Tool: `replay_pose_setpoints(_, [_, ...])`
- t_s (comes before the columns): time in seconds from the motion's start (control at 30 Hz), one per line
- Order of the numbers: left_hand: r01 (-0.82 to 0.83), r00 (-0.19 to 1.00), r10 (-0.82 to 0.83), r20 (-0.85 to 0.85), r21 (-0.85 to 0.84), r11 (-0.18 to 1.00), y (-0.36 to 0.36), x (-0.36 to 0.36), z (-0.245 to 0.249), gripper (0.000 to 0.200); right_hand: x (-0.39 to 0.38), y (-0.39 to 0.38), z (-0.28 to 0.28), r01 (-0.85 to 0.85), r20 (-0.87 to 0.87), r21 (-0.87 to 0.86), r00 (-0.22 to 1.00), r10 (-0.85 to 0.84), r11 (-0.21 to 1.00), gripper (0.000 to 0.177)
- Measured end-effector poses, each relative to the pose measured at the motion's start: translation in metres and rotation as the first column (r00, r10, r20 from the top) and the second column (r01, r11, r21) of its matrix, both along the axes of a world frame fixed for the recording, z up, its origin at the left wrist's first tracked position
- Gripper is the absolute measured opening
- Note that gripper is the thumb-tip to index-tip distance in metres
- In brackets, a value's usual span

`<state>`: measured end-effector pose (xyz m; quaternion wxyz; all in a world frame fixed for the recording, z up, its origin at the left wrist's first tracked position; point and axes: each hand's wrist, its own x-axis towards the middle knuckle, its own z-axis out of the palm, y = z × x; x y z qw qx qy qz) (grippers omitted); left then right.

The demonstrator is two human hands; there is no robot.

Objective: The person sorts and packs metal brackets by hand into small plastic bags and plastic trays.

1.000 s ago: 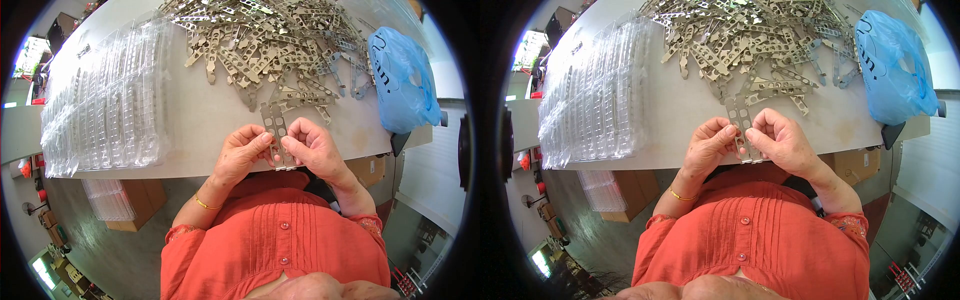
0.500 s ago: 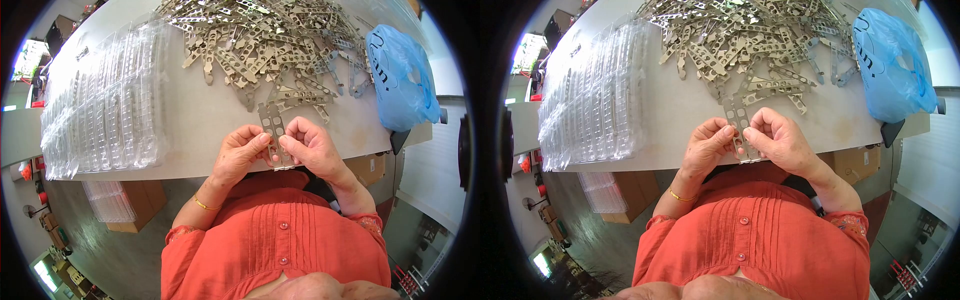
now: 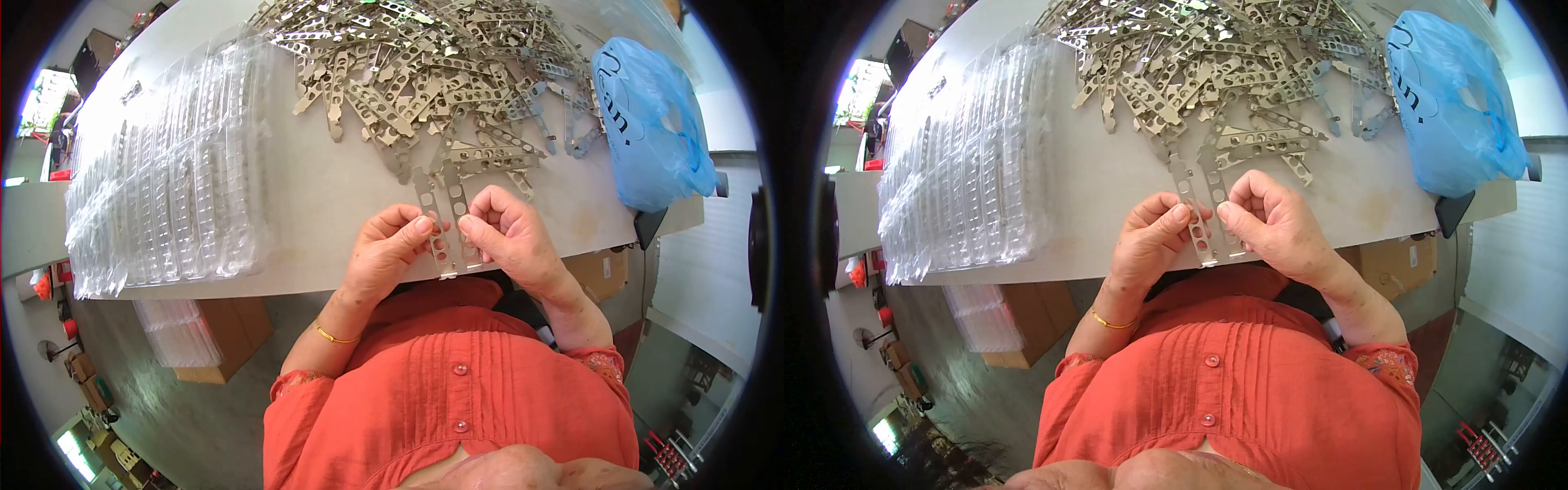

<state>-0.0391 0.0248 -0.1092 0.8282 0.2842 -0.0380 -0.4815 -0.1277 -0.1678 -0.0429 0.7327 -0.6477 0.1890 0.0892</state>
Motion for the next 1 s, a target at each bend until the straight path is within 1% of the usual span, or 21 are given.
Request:
replay_pose_setpoints(0.03, [-0.010, 1.000, 0.010, 0.014, 0.035, 0.999, 0.000, -0.001, 0.003, 0.011, -0.001, -0.001, -0.002, 0.016, 0.039, -0.043, 0.999, -0.014, 0.999, 0.013])
replay_pose_setpoints(0.07, [-0.021, 0.999, 0.019, 0.028, 0.072, 0.997, 0.000, -0.001, 0.004, 0.011, -0.002, -0.001, -0.002, 0.019, 0.039, -0.045, 0.999, -0.017, 0.999, 0.013])
replay_pose_setpoints(0.1, [-0.019, 0.999, 0.017, 0.029, 0.071, 0.997, -0.001, -0.001, 0.004, 0.011, -0.003, -0.001, -0.003, 0.014, 0.028, -0.062, 1.000, -0.012, 0.998, 0.012])
replay_pose_setpoints(0.17, [0.002, 0.991, -0.010, 0.137, 0.056, 0.998, -0.001, 0.000, 0.002, 0.012, -0.003, 0.003, -0.002, 0.009, 0.019, -0.075, 1.000, -0.008, 0.997, 0.011])
replay_pose_setpoints(0.23, [0.013, 0.989, -0.018, 0.146, 0.036, 0.999, -0.002, 0.000, 0.002, 0.012, -0.003, 0.007, 0.002, -0.038, -0.009, -0.070, 0.999, 0.037, 0.997, 0.011])
replay_pose_setpoints(0.3, [0.025, 0.987, -0.027, 0.156, 0.015, 1.000, -0.003, -0.002, 0.004, 0.012, -0.005, 0.008, -0.003, -0.047, 0.003, -0.084, 0.999, 0.047, 0.995, 0.012])
replay_pose_setpoints(0.37, [-0.014, 0.984, 0.000, 0.176, 0.078, 0.997, -0.004, -0.003, 0.007, 0.012, -0.005, 0.008, -0.003, -0.058, 0.015, -0.098, 0.998, 0.060, 0.993, 0.012])
replay_pose_setpoints(0.47, [-0.041, 0.981, 0.016, 0.194, 0.127, 0.991, -0.005, -0.005, 0.011, 0.012, -0.006, 0.008, -0.001, -0.037, 0.013, -0.135, 0.999, 0.039, 0.990, 0.012])
replay_pose_setpoints(0.53, [-0.046, 0.978, 0.018, 0.207, 0.129, 0.991, -0.005, -0.006, 0.010, 0.013, -0.010, 0.006, -0.005, 0.002, 0.121, -0.198, 0.992, 0.022, 0.980, 0.012])
replay_pose_setpoints(0.57, [-0.047, 0.975, 0.017, 0.220, 0.130, 0.990, -0.006, -0.007, 0.010, 0.013, -0.010, 0.007, -0.002, 0.006, 0.122, -0.200, 0.992, 0.019, 0.980, 0.012])
replay_pose_setpoints(0.6, [-0.042, 0.975, 0.013, 0.221, 0.128, 0.991, -0.006, -0.008, 0.011, 0.013, -0.010, 0.010, 0.003, -0.019, 0.101, -0.147, 0.994, 0.034, 0.989, 0.011])
replay_pose_setpoints(0.63, [-0.056, 0.970, 0.016, 0.242, 0.163, 0.985, -0.007, -0.009, 0.012, 0.014, -0.011, 0.012, 0.007, -0.043, 0.081, -0.092, 0.995, 0.051, 0.995, 0.011])
replay_pose_setpoints(0.67, [-0.073, 0.964, 0.019, 0.264, 0.198, 0.978, -0.007, -0.009, 0.012, 0.016, -0.012, 0.011, 0.005, -0.040, 0.083, -0.094, 0.995, 0.048, 0.995, 0.011])
replay_pose_setpoints(0.73, [-0.081, 0.956, 0.015, 0.293, 0.213, 0.974, -0.007, -0.011, 0.011, 0.016, -0.012, 0.012, 0.000, -0.080, 0.076, -0.096, 0.993, 0.088, 0.992, 0.011])
replay_pose_setpoints(0.8, [-0.093, 0.947, 0.014, 0.322, 0.230, 0.969, -0.006, -0.011, 0.010, 0.016, -0.012, 0.013, 0.001, -0.082, 0.082, -0.079, 0.993, 0.088, 0.993, 0.010])
replay_pose_setpoints(0.87, [-0.091, 0.963, 0.039, 0.267, 0.186, 0.978, -0.005, -0.011, 0.011, 0.014, -0.012, 0.012, 0.002, -0.082, 0.084, -0.064, 0.993, 0.087, 0.995, 0.010])
replay_pose_setpoints(0.93, [-0.077, 0.970, 0.038, 0.240, 0.158, 0.984, -0.003, -0.010, 0.004, 0.013, -0.013, 0.011, 0.006, -0.072, 0.085, 0.002, 0.994, 0.071, 0.997, 0.009])
replay_pose_setpoints(0.97, [-0.064, 0.977, 0.035, 0.212, 0.131, 0.989, -0.002, -0.009, 0.002, 0.016, -0.014, 0.010, 0.007, -0.072, 0.086, 0.002, 0.994, 0.072, 0.997, 0.009])
replay_pose_setpoints(1.0, [-0.066, 0.977, 0.037, 0.212, 0.130, 0.989, -0.002, -0.010, 0.002, 0.016, -0.015, 0.008, 0.007, -0.036, 0.083, 0.025, 0.996, 0.034, 0.999, 0.010])
